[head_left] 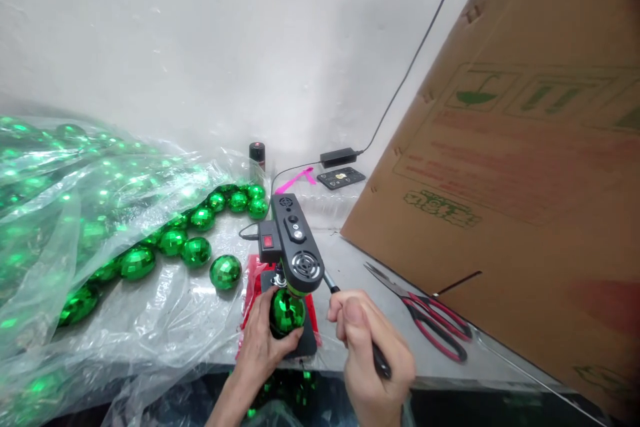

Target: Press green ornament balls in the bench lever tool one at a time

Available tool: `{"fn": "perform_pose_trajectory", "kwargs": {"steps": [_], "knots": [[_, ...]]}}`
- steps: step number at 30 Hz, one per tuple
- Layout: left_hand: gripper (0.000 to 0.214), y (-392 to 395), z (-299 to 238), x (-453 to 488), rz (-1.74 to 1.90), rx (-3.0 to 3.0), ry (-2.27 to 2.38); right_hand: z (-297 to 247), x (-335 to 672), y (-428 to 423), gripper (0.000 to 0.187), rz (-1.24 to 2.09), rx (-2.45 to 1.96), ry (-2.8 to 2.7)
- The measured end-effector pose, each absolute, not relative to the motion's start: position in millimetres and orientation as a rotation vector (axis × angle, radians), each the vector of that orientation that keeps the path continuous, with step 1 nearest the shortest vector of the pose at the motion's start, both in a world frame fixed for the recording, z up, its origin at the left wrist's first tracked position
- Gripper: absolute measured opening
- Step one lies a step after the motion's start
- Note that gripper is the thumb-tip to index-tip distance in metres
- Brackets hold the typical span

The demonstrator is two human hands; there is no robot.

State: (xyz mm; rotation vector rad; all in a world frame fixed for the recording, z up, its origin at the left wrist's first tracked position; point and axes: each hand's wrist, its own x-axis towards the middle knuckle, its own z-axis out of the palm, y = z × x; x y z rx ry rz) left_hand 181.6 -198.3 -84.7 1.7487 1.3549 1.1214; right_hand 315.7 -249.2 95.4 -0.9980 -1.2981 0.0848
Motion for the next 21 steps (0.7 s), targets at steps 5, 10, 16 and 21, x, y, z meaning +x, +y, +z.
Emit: {"fn": "perform_pose_trajectory", "kwargs": {"steps": [5, 10, 16, 21], "knots": [[0.071, -193, -80, 184, 1.074, 1.746, 1.317, 97, 316, -250, 0.037, 0.090, -1.006, -1.303], [0.080, -196, -90, 190, 1.094, 1.644, 1.318, 96, 317, -251, 0.036, 0.095, -0.993, -1.308], [0.082, -194, -97, 189, 1.078, 1.602, 1.279, 91, 317, -250, 0.036, 0.089, -1.001, -1.294], [0.083, -194, -96, 189, 1.066, 1.585, 1.262, 90, 318, -251, 0.035, 0.067, -0.993, -1.314]]}}
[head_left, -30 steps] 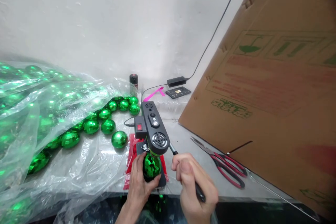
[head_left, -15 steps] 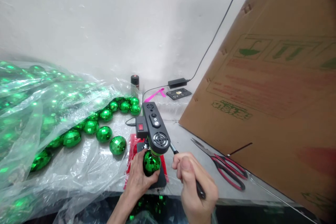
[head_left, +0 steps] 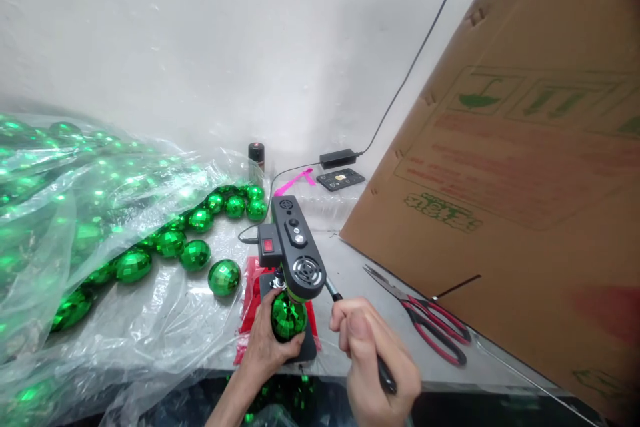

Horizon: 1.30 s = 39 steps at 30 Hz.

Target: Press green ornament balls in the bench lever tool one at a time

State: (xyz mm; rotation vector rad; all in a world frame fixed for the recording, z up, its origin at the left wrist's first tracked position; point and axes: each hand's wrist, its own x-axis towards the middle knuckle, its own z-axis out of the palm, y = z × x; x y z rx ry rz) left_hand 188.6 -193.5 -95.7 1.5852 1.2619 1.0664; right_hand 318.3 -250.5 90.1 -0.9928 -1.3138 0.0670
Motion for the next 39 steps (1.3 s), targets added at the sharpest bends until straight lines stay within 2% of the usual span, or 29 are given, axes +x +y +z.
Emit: {"fn": "perform_pose_trajectory", "kwargs": {"steps": [17, 28, 39], "knots": [[0.081, -195, -100, 191, 1.087, 1.690, 1.287, 76, 317, -252, 0.035, 0.056, -0.974, -1.296], [0.079, -195, -100, 192, 1.096, 1.680, 1.292, 36, 315, -251, 0.034, 0.033, -0.887, -1.201], [0.080, -197, -106, 191, 1.115, 1.705, 1.291, 39, 317, -248, 0.041, -0.012, -0.938, -1.284]]}}
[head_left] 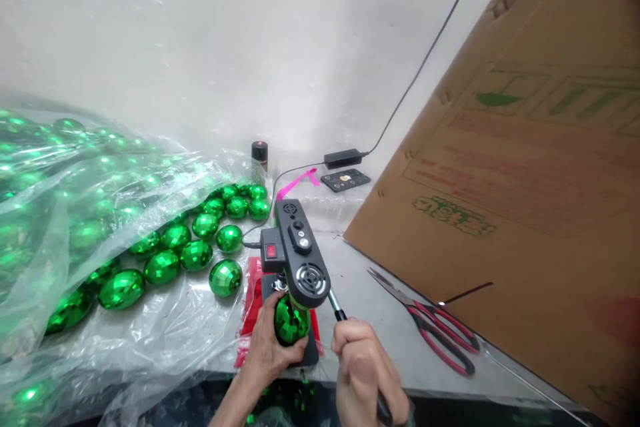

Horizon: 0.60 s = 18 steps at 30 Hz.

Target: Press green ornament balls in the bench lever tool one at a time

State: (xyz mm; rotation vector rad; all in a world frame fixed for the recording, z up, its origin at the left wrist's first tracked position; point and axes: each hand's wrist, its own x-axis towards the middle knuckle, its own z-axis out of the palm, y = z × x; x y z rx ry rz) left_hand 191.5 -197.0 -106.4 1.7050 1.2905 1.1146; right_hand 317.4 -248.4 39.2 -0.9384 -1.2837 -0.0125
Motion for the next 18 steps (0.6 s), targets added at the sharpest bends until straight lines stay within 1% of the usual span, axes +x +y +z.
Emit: {"fn": "perform_pose_trajectory", "kwargs": {"steps": [18], "knots": [[0.080, -195.3, -102.8, 191.4, 1.097, 1.708, 1.281, 43.4, 317.1, -248.0, 0.042, -0.070, -0.966, -1.308]]}}
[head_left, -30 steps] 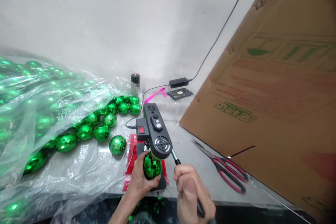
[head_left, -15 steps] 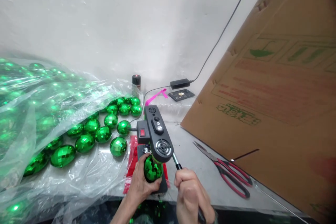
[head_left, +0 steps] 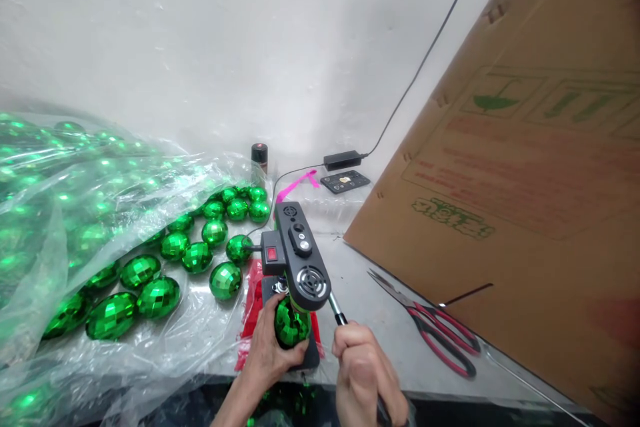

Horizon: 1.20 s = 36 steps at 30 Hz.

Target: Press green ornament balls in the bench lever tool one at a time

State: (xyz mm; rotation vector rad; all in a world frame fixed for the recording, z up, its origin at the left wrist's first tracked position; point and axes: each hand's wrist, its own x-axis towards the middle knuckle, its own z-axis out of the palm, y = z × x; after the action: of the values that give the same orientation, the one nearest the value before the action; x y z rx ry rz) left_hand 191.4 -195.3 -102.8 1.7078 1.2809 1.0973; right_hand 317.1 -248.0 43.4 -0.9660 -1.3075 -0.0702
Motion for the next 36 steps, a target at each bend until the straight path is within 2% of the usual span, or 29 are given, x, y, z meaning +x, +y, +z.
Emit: {"fn": "perform_pose_trajectory", "kwargs": {"steps": [21, 30, 36], "knots": [[0.082, -194, -98, 190, 1.060, 1.671, 1.280, 45, 316, -245, 0.046, -0.108, -0.971, -1.292], [0.084, -193, -103, 189, 1.034, 1.719, 1.276, 12, 299, -247, 0.043, -0.114, -0.942, -1.151], [0.086, -194, -109, 189, 1.064, 1.706, 1.270, -7, 297, -240, 0.047, -0.262, -0.970, -1.139]]}}
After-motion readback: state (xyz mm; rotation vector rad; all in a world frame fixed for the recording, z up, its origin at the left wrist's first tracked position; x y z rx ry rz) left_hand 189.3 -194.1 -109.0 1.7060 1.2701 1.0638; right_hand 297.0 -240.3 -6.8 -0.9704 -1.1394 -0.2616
